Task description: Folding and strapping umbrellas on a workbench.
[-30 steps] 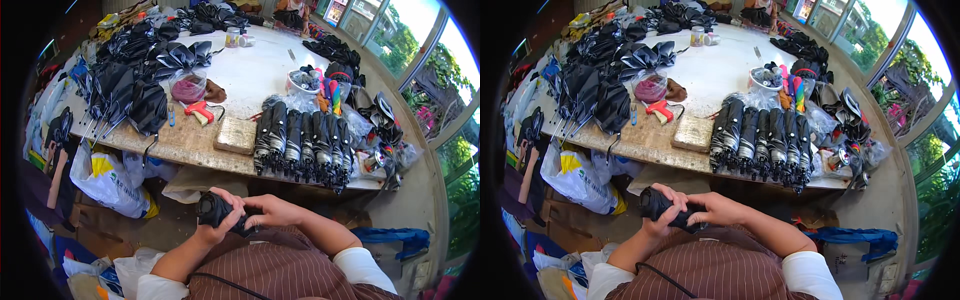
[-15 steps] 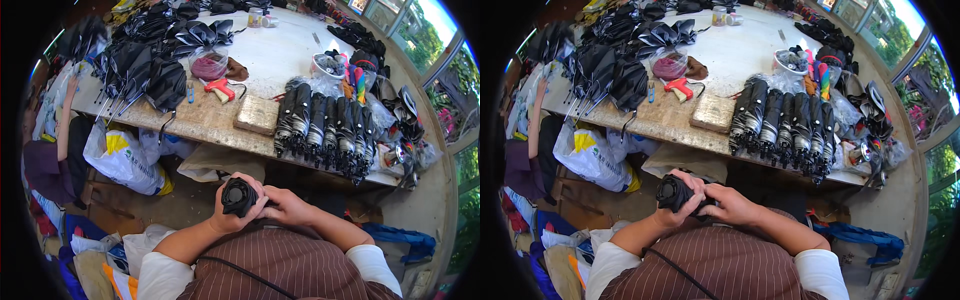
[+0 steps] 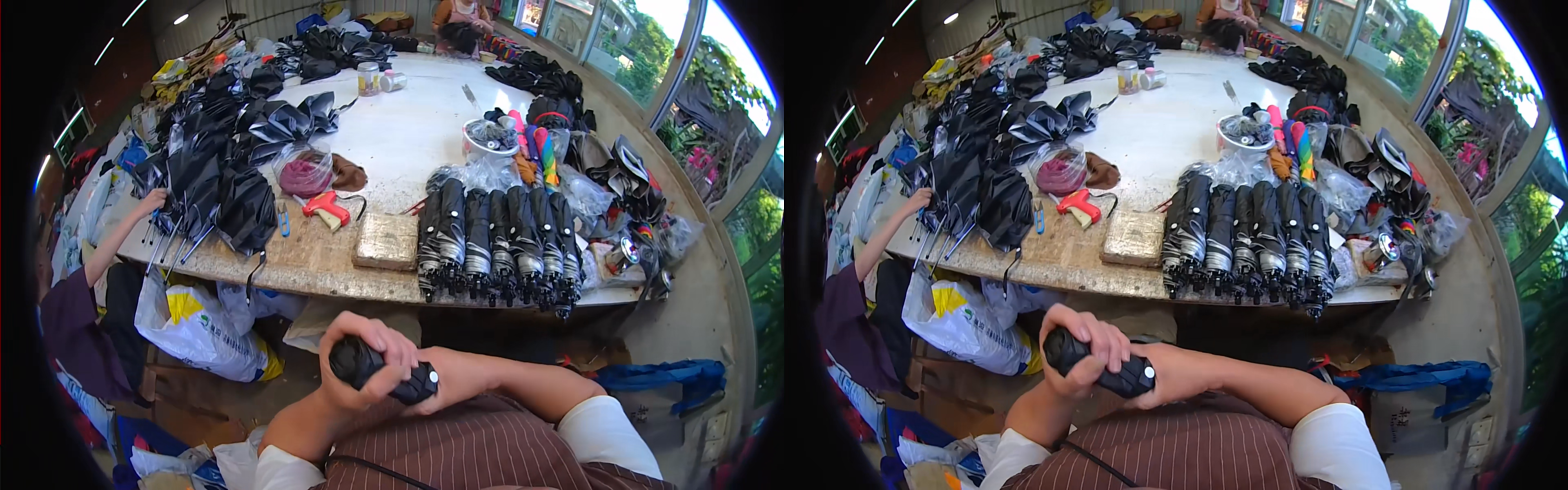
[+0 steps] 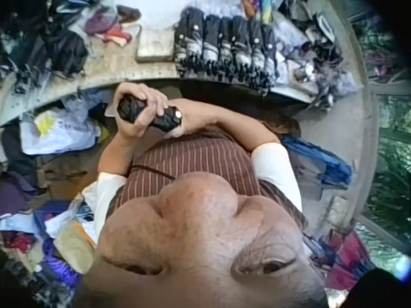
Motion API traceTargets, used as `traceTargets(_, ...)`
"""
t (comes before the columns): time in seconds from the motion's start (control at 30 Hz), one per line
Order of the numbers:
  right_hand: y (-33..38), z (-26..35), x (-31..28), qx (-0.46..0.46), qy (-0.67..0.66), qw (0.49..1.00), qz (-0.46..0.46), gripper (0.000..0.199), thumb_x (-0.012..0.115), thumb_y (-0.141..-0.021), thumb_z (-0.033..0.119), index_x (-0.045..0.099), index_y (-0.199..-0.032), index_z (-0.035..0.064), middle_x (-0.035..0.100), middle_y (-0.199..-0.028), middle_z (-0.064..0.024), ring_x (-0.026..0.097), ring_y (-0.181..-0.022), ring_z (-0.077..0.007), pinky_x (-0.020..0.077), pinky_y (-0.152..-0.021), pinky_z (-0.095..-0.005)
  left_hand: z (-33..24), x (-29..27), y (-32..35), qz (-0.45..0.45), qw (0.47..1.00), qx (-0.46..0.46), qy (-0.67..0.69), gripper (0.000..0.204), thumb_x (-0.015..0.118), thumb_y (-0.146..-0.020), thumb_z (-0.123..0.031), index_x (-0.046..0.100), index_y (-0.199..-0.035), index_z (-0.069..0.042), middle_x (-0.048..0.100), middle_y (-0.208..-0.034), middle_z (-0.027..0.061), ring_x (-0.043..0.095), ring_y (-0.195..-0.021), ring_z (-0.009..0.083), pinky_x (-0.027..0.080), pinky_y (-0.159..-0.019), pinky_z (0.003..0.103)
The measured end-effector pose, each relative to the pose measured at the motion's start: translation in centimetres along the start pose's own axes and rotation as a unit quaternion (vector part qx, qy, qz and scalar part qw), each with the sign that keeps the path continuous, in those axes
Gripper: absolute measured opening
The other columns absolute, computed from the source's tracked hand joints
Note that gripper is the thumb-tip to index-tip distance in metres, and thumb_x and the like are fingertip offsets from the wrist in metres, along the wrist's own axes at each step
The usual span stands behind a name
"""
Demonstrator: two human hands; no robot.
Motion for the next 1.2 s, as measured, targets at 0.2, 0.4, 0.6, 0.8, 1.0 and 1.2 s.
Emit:
traceTargets(0.2, 0.1, -6.9, 1.5, -0.101, -0.179, 0.94, 0.274, 0.042, 0.079, -0.062, 0.012, 0.054, -0.094, 0.0023, 0.062, -0.079, -0.0077, 0.051, -0.065, -0.0174, 0.0457, -0.061, -0.0278, -0.4, 2.9, -0.5, 0.206, 0.977, -0.003, -0.062, 0.035, 0.062, -0.069, 0.017, 0.046, -0.093, -0.004, 0.058, -0.071, 0.0103, 0.058, -0.061, 0.0229, 0.052, -0.068, 0.038)
traceTargets(0.4, 1.1, -5.0, 0.2, 0.016, 0.045, 0.993, -0.104, 0.035, 0.072, -0.067, 0.018, 0.054, -0.094, 0.0061, 0.064, -0.081, -0.0087, 0.058, -0.068, -0.0235, 0.0471, -0.065, -0.0344, 1.6, -1.0, 0.7, -0.083, 0.986, -0.018, -0.141, 0.032, 0.06, -0.075, 0.01, 0.049, -0.101, -0.003, 0.058, -0.076, 0.0114, 0.058, -0.063, 0.0242, 0.052, -0.072, 0.039)
traceTargets(0.6, -0.3, -5.9, 0.1, 0.014, 0.004, 1.0, -0.02, 0.038, 0.075, -0.067, 0.019, 0.055, -0.097, 0.0048, 0.064, -0.08, -0.0085, 0.058, -0.068, -0.0225, 0.0475, -0.066, -0.0337, 3.1, -1.4, 2.6, -0.189, 0.974, -0.122, 0.021, 0.031, 0.065, -0.073, 0.003, 0.048, -0.097, -0.006, 0.058, -0.078, 0.0097, 0.059, -0.07, 0.0243, 0.047, -0.085, 0.044)
traceTargets(0.8, -1.6, -4.9, -1.3, 0.012, 0.056, 0.998, -0.001, 0.039, 0.075, -0.068, 0.02, 0.057, -0.099, 0.0041, 0.064, -0.087, -0.01, 0.06, -0.074, -0.0259, 0.0481, -0.071, -0.0346, 2.1, -4.3, 2.0, -0.164, 0.978, -0.122, -0.034, 0.026, 0.06, -0.071, 0.003, 0.048, -0.091, -0.008, 0.056, -0.076, 0.0071, 0.058, -0.071, 0.0212, 0.045, -0.085, 0.041)
traceTargets(1.0, 2.7, -9.4, -5.8, -0.028, 0.21, 0.934, -0.287, 0.038, 0.07, -0.074, 0.014, 0.059, -0.109, 0.0038, 0.059, -0.112, -0.011, 0.056, -0.102, -0.027, 0.0438, -0.09, -0.0365, -12.2, -3.5, -9.2, -0.029, 0.956, 0.013, -0.291, 0.017, 0.05, -0.082, -0.01, 0.046, -0.097, -0.003, 0.053, -0.081, 0.0069, 0.053, -0.078, 0.0171, 0.041, -0.086, 0.033)
traceTargets(1.2, 9.0, -17.3, -6.8, 0.098, 0.364, 0.864, -0.334, 0.034, 0.067, -0.074, 0.012, 0.059, -0.106, 0.0036, 0.056, -0.113, -0.0123, 0.053, -0.105, -0.0303, 0.0412, -0.093, -0.0372, -9.9, -9.3, -12.8, -0.097, 0.842, 0.04, -0.529, 0.011, 0.056, -0.084, -0.011, 0.06, -0.085, 0.0, 0.061, -0.087, 0.0084, 0.057, -0.079, 0.0162, 0.043, -0.084, 0.03)
Point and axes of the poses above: each hand's wrist, its own y-axis away from the middle knuckle, its own x-axis out of the palm, z = x × y, the point moved 3 cm from there along -y, towards the middle knuckle
